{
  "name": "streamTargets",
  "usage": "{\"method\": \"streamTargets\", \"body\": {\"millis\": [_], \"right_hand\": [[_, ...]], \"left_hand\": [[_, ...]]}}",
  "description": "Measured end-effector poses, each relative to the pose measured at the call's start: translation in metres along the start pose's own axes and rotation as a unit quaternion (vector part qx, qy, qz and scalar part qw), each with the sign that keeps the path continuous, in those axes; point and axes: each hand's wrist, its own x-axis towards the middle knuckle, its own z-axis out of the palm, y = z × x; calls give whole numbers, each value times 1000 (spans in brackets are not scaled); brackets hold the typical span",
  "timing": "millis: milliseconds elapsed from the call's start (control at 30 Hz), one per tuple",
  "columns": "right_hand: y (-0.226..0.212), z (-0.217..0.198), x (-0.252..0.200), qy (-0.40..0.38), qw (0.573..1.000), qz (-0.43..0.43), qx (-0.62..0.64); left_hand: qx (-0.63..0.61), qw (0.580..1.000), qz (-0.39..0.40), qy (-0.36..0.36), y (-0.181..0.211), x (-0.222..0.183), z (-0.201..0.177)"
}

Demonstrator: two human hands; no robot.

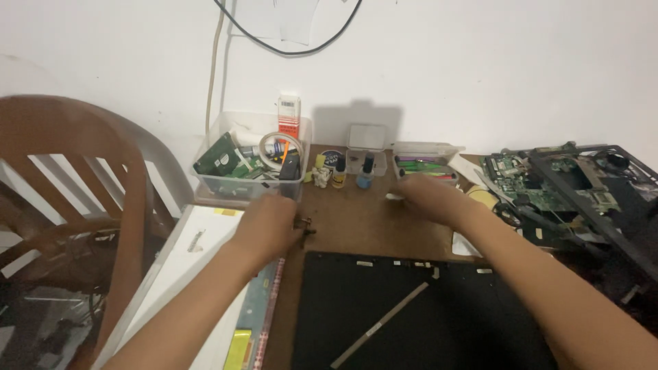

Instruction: Repairing and assembling laptop screen components, specifically taping a ribbon cable.

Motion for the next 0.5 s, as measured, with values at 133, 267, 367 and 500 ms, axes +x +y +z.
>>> {"method": "streamTargets", "body": {"millis": [133, 267, 367, 500], "right_hand": [[-10, -8, 7, 11, 999, 41, -4], [-7, -47, 1, -33, 985, 154, 69], [-3, -77, -4, 47, 982, 161, 82], [-13, -100, 3, 16, 962, 254, 98]], "left_hand": [[44, 998, 37, 29, -13, 9, 24], [-30, 998, 26, 38, -6, -5, 2], [-124, 987, 49, 88, -11, -17, 5], [-87, 979, 72, 167, -14, -25, 15]]}}
